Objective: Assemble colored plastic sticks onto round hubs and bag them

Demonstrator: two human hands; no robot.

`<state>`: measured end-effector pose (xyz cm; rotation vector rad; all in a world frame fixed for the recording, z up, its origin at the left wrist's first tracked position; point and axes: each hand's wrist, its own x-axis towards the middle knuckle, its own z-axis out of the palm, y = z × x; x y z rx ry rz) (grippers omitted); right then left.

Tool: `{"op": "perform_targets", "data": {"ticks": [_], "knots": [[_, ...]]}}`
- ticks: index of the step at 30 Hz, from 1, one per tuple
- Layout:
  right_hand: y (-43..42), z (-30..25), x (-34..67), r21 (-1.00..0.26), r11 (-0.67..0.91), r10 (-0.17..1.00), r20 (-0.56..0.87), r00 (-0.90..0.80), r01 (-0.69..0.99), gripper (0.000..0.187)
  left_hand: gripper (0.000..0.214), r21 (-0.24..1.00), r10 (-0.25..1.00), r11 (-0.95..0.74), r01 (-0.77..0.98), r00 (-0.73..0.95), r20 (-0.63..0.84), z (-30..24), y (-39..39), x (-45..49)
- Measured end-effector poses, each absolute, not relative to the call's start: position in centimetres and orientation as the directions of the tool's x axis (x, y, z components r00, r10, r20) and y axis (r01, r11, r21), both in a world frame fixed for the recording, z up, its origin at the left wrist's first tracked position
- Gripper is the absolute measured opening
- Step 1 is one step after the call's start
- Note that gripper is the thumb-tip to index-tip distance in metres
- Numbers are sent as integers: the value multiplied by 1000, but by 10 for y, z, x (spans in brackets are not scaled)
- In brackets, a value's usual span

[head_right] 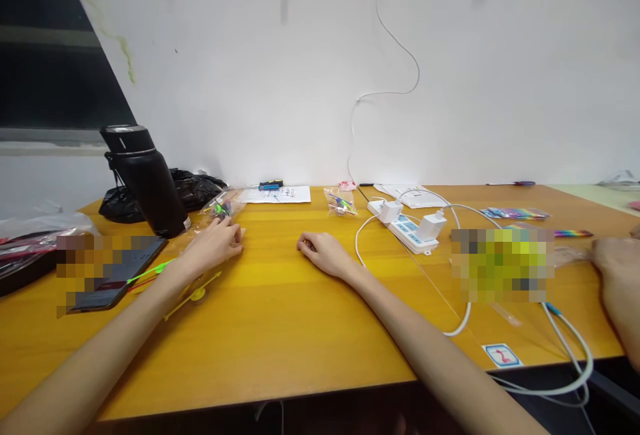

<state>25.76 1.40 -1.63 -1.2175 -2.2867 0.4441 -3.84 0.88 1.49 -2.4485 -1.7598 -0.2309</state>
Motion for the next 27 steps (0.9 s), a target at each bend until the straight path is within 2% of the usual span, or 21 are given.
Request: {"op": "perform_targets", "data": {"ticks": [6,11,15,17,21,27], "knots": [[15,-24,254,-530,499,867,287,-408,686,24,19,173,930,-350,921,319,181,3,21,-49],[18,-28,254,-548,486,874,283,-395,681,25,24,361,861,-485,796,364,355,-5,22,-37],[22,-13,249,-685,368,913,138,-384,629,21,25,518,791,-608,602,404,459,-1,12,-13],[19,3,240,-748,320,908,67,-414,581,27,21,568,774,-633,526,403,489,4,5,-3],[5,33,214,-702,467,840,160,-519,538,38,10,626,756,-654,424,358,548,14,-7,9],[-3,43,192,-712,442,880,227,-417,546,23,10,607,705,-708,361,320,633,16,-14,19]]}}
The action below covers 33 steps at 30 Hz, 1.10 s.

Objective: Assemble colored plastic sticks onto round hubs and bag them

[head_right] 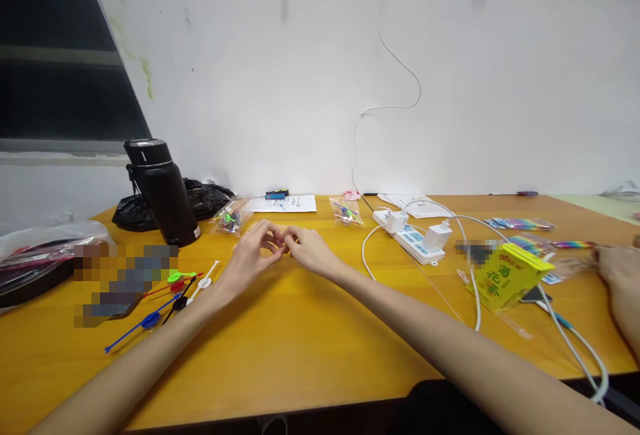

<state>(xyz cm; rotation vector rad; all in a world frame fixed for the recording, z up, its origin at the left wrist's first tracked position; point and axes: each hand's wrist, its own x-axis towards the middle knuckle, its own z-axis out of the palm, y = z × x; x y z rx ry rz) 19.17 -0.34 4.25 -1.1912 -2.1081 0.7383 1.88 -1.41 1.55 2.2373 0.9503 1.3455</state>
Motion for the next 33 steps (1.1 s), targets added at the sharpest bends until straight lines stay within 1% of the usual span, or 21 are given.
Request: {"op": "perform_targets", "data": {"ticks": [3,5,6,8,12,14,16,18,20,24,26,28,30,32,33], "knots": [[-5,40,195,-739,396,910,238,-339,545,26,10,629,699,-715,307,329,635,17,-17,21],[-6,38,202,-759,387,916,253,-311,523,19,12,622,681,-732,279,337,650,19,-19,20],[-6,37,206,-767,397,912,267,-311,505,14,16,603,664,-747,281,352,660,20,-19,18],[-5,35,215,-776,428,896,299,-328,463,9,34,534,620,-784,315,408,670,22,-20,14],[-7,40,225,-770,494,852,337,-401,404,16,86,368,553,-830,419,531,642,22,-18,8],[-12,46,225,-739,551,814,374,-444,388,17,102,313,548,-828,465,555,626,19,-15,7],[-18,52,222,-698,613,771,425,-473,371,18,108,294,569,-806,514,533,626,15,-13,7],[-23,56,218,-671,650,743,464,-482,357,20,107,293,594,-773,563,481,645,12,-10,6],[-25,56,216,-655,661,738,482,-472,365,20,101,289,608,-746,600,439,661,10,-8,5],[-22,50,217,-606,656,754,498,-429,449,19,83,285,627,-714,639,404,666,11,-6,3],[-21,50,219,-559,662,749,520,-412,499,18,76,287,634,-704,650,393,666,12,-6,2],[-24,54,219,-460,690,705,600,-378,558,18,72,288,634,-698,655,379,675,13,-3,0],[-30,62,215,-329,725,618,699,-360,605,19,70,302,639,-680,668,338,691,14,1,-4],[-38,68,204,-223,774,536,729,-426,592,17,70,333,649,-648,685,267,713,16,6,-9],[-43,69,196,-195,807,510,705,-492,558,16,69,352,652,-633,690,229,722,17,8,-12]]}}
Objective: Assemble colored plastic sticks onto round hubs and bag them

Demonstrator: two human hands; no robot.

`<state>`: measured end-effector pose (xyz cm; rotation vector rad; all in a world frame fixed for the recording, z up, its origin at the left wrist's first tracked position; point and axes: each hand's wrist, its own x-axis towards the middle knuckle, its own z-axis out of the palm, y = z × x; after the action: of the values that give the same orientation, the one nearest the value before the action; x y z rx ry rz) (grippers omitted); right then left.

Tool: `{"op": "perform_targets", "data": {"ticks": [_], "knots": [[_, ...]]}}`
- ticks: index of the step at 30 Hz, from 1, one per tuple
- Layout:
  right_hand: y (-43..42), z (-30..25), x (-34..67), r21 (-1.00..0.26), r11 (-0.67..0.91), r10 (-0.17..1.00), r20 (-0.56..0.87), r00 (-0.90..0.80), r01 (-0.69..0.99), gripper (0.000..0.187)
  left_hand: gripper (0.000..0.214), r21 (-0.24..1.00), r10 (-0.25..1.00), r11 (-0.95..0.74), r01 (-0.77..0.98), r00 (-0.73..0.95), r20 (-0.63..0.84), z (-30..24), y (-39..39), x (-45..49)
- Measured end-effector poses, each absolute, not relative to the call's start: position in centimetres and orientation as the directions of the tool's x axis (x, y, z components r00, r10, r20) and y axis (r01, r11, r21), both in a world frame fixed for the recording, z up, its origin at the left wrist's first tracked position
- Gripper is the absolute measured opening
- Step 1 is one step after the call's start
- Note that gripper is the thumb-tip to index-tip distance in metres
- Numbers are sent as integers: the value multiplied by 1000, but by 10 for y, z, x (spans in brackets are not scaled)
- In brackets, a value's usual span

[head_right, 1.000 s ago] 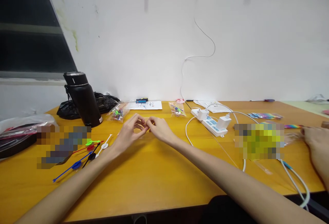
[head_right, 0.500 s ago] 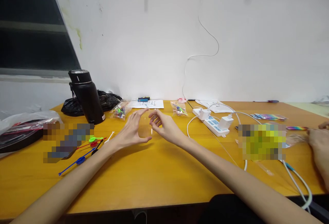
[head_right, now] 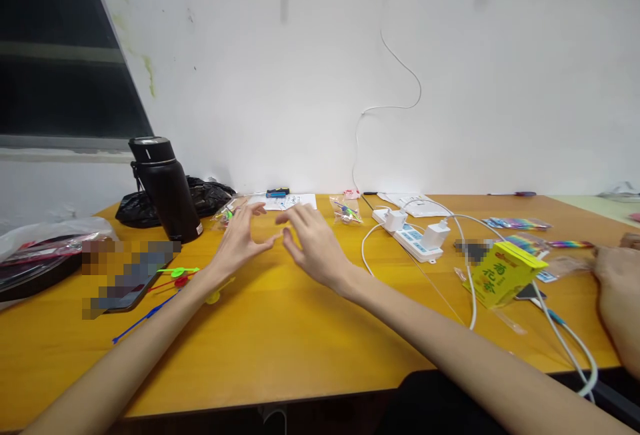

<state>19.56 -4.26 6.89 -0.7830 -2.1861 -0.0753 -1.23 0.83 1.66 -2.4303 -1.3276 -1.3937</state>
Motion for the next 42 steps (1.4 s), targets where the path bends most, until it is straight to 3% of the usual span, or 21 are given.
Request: {"op": "perform_targets", "data": {"ticks": [3,8,11,18,23,26,29,31,36,42], "knots": [[-56,56,163,-192,865,488,534,-691,463,13,68,401,657,-597,695,136,742,20,14,-21],[-63,6,120,-132,836,532,431,-729,532,24,64,414,641,-585,697,85,763,23,18,-28],[-58,-10,115,-161,819,566,388,-727,551,15,63,438,639,-579,688,50,768,23,17,-29],[-43,0,133,-431,773,603,274,-749,465,4,63,429,634,-599,677,72,770,23,15,-25],[-42,29,161,-662,641,610,132,-781,388,7,61,407,632,-633,659,135,763,26,14,-26],[-41,55,176,-674,666,646,306,-699,320,9,62,400,640,-639,657,166,750,24,14,-25],[-39,81,189,-540,753,658,640,-398,376,9,60,386,650,-643,662,206,731,21,15,-23],[-35,92,197,-454,770,599,756,-262,448,10,55,372,647,-648,664,223,729,20,15,-21],[-26,93,216,-347,752,555,793,-254,561,11,57,379,645,-676,632,261,718,19,13,-17],[-22,78,213,-357,758,605,698,-383,546,9,58,403,646,-709,579,303,700,18,7,-12]]}}
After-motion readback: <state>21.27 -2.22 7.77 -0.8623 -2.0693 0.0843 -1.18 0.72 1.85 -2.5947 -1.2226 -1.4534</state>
